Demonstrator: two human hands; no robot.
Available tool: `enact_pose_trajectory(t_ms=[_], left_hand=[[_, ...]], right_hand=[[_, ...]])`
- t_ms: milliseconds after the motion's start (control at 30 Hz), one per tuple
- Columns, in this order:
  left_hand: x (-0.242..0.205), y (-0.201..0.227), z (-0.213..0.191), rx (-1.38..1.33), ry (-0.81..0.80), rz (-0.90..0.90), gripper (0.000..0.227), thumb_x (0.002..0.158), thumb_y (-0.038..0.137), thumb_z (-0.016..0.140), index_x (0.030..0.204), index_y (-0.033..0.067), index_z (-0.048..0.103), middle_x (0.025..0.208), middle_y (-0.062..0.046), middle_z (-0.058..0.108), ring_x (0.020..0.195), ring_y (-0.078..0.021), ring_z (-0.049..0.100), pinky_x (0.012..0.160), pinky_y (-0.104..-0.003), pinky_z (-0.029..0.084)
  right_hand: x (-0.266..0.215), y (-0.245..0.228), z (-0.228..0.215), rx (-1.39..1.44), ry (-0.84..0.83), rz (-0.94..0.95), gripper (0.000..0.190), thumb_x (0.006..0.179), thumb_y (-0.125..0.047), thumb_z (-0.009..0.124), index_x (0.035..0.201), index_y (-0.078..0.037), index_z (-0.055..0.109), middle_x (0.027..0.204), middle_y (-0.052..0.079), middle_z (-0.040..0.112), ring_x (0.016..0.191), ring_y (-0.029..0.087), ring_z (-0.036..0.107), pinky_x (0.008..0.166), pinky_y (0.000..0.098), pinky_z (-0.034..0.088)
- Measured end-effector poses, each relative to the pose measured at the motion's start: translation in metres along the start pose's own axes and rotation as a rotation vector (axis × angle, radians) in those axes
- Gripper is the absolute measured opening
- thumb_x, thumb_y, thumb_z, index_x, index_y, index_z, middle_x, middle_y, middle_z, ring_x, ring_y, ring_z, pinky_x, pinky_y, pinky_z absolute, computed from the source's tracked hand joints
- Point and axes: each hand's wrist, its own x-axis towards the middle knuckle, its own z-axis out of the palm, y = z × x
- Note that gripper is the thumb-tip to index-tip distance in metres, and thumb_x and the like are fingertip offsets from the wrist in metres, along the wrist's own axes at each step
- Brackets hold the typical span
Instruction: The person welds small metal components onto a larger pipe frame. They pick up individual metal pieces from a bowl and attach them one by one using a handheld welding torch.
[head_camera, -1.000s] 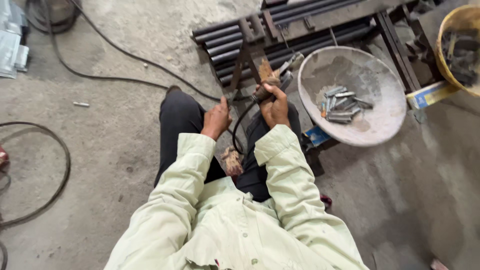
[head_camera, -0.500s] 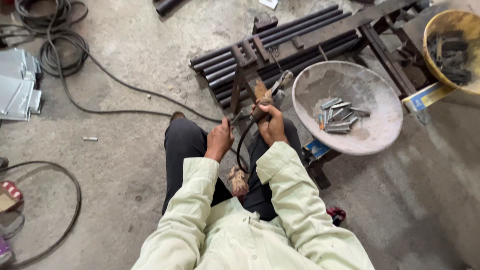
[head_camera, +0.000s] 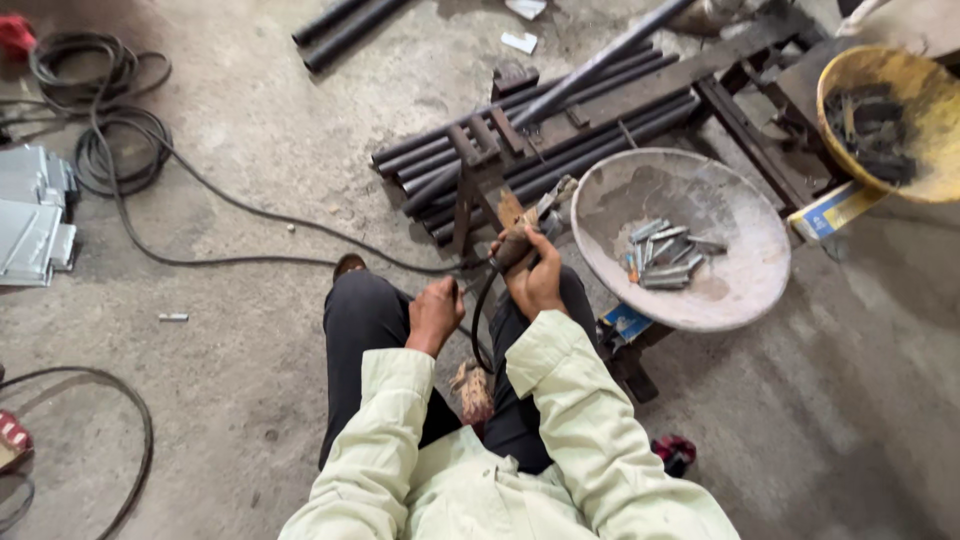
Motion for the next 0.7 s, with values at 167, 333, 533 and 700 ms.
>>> enact_pose_trajectory(t_ms=[167,333,533,700], left_hand=[[0.010,-0.011,0.010,-0.299,0.093,-0.136,0.021,0.096,0.026,0.067,0.097,0.0057,0.070,0.086,-0.020,0.074,0.073,-0.0364,0.069,0.063,-0.049,0.055],[0.028,-0.033,0.018,-1.218,-0.087,-0.491,0.019,0.104,0.022,0.059,0.111,0.0048,0.063,0.094,-0.008,0.079,0.058,-0.0130,0.064,0.055,-0.027,0.055],[0.029,-0.047,0.020,-1.528,-0.070,-0.512,0.023,0.109,0.030,0.049,0.106,0.0084,0.054,0.082,-0.007,0.068,0.052,-0.0147,0.062,0.048,-0.028,0.050],[0.029,-0.039,0.016,-1.311,-0.028,-0.480,0.023,0.108,0.028,0.053,0.104,0.0071,0.060,0.078,-0.005,0.067,0.055,-0.0141,0.063,0.049,-0.027,0.049]], right_hand=[[-0.006,-0.001,0.008,-0.013,0.026,0.012,0.031,0.093,-0.024,0.060,0.108,0.003,0.063,0.099,0.017,0.067,0.093,0.033,0.066,0.087,0.0478,0.052],[-0.010,-0.001,0.015,-0.012,0.064,0.023,0.033,0.092,-0.023,0.058,0.108,0.005,0.062,0.098,0.018,0.066,0.094,0.033,0.065,0.088,0.0464,0.052],[-0.009,0.001,0.015,0.011,0.121,0.034,0.030,0.090,-0.021,0.058,0.112,0.001,0.058,0.100,0.017,0.064,0.093,0.033,0.064,0.087,0.0475,0.052],[-0.011,0.000,0.016,0.003,0.126,0.048,0.033,0.090,-0.021,0.058,0.114,0.001,0.058,0.102,0.016,0.063,0.095,0.033,0.064,0.088,0.0478,0.052]])
